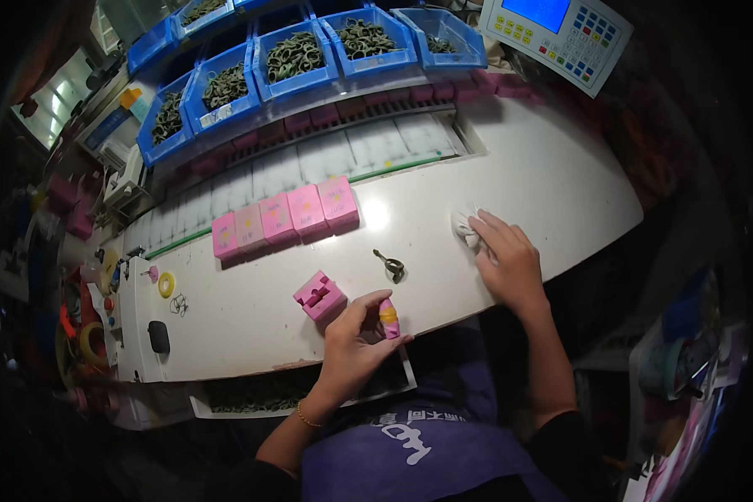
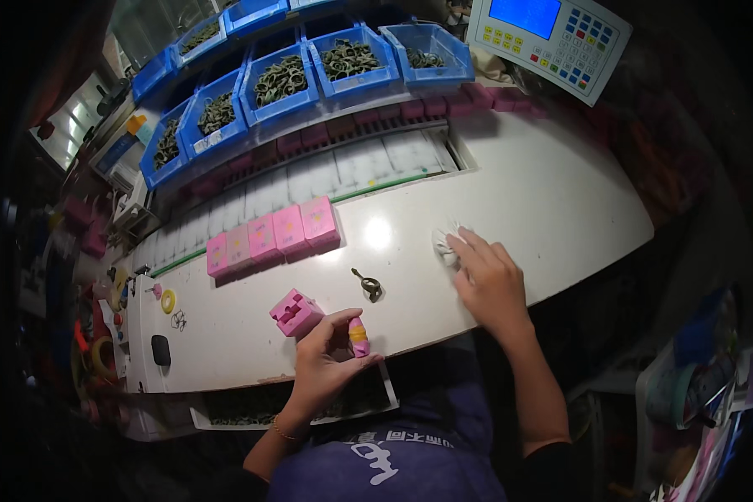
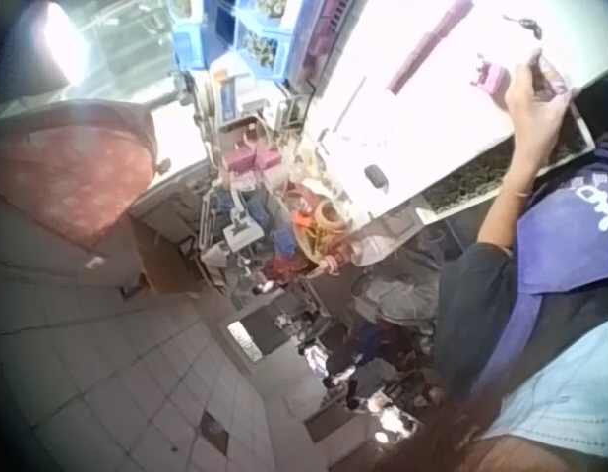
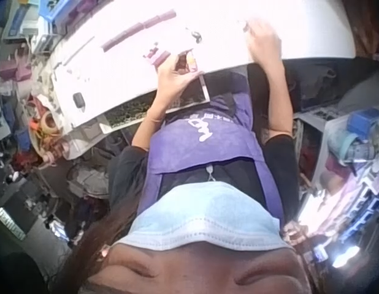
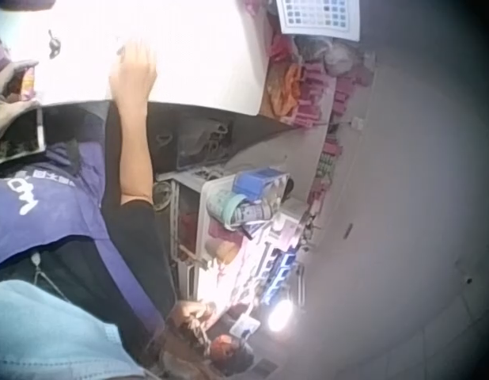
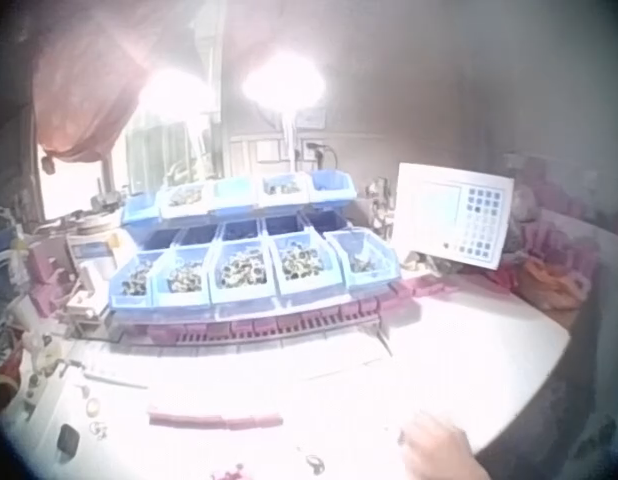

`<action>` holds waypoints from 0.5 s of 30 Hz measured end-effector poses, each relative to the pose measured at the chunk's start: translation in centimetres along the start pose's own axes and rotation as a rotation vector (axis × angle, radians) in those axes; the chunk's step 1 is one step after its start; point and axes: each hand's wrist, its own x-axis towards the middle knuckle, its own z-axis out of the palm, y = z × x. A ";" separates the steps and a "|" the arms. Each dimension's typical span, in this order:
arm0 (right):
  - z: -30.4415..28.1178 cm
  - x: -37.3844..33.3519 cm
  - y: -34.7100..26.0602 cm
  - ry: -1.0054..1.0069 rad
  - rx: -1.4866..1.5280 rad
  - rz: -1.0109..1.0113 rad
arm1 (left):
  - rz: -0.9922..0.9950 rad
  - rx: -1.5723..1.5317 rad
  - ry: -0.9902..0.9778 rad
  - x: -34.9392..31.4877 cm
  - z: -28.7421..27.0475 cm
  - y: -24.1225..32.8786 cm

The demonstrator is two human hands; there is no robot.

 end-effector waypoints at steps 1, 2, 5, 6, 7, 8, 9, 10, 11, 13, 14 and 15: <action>0.3 0.2 -0.8 0.051 0.215 0.000 | -0.006 0.010 0.024 0.0 -0.1 -0.4; 0.1 0.1 -2.5 0.063 0.346 -0.053 | 0.018 -0.014 0.074 0.0 -0.3 -0.8; -2.8 -1.6 -7.7 -0.113 0.576 -0.295 | 0.100 0.059 0.102 0.3 0.1 0.0; -2.8 -1.8 -8.9 -0.255 0.561 -0.348 | 0.157 0.179 0.116 0.6 0.0 0.2; -2.3 -2.1 -8.7 -0.235 0.656 -0.296 | 0.111 0.141 0.114 0.5 0.0 -0.3; -1.7 -2.3 -8.4 -0.216 0.750 -0.243 | 0.111 0.144 0.112 0.3 0.2 -0.8; -2.5 -2.8 -8.3 -0.304 0.910 -0.060 | 0.080 -0.172 0.103 -0.1 0.8 -0.9; -3.1 -3.2 -8.3 -0.393 1.063 0.128 | 0.048 -0.487 0.092 -0.3 1.1 -0.7; -1.5 -3.4 -7.8 -0.235 1.115 -0.001 | -0.071 -0.611 0.073 -0.4 0.8 -0.4; -1.4 -4.3 -8.3 -0.402 1.603 0.359 | -0.040 -0.645 0.067 -0.2 0.9 -0.9; -1.2 -5.0 -8.8 -0.571 2.063 0.761 | -0.011 -0.678 0.061 -0.1 0.9 -1.1; 0.4 -6.3 -8.8 -0.673 2.377 0.789 | -0.004 -0.677 0.060 0.1 1.0 -0.9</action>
